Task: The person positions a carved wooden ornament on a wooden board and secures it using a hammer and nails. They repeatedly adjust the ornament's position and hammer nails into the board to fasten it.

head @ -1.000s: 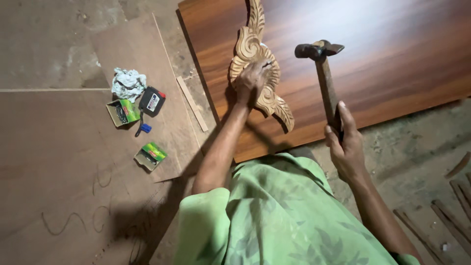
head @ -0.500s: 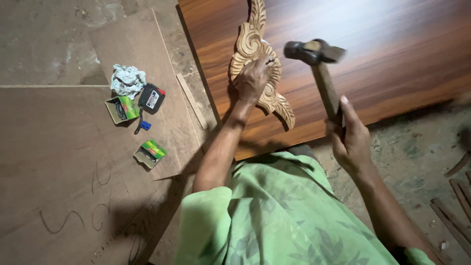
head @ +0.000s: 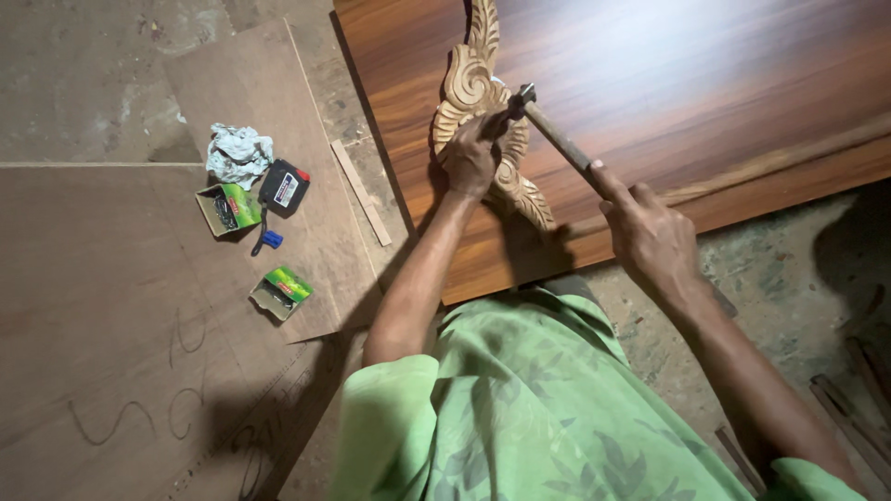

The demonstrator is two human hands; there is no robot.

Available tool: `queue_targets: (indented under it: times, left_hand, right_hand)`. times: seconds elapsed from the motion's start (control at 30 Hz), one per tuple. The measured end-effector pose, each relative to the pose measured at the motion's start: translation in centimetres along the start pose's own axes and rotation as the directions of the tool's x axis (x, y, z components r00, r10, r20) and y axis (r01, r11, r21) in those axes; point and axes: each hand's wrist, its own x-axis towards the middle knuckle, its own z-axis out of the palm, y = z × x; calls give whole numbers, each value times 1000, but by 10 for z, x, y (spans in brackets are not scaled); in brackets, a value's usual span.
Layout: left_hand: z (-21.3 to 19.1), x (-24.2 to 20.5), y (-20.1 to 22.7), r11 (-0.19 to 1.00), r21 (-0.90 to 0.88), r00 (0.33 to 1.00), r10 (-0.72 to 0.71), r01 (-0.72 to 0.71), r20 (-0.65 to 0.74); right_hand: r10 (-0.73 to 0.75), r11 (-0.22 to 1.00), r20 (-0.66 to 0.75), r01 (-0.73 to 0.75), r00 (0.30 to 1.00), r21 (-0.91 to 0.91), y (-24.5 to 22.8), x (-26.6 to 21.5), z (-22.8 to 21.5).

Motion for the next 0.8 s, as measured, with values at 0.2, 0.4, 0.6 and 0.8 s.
queue_targets:
  times: [0.2, 0.4, 0.6, 0.8]
  left_hand:
    - [-3, 7, 10, 982, 51, 983, 185, -184, -7]
    - [-20, 15, 31, 981, 124, 989, 148, -149, 20]
    - [-45, 10, 51, 993, 36, 993, 109, -110, 35]
    - [-39, 16, 57, 999, -33, 998, 37, -38, -45]
  right_hand:
    - [-181, 926, -475, 311, 861, 212, 9, -22, -17]
    - [-19, 980, -178, 54, 984, 193, -8, -3, -5]
    - [-56, 985, -277, 99, 959, 142, -9, -11, -17]
    - [-80, 937, -443, 219, 893, 271, -8, -22, -20]
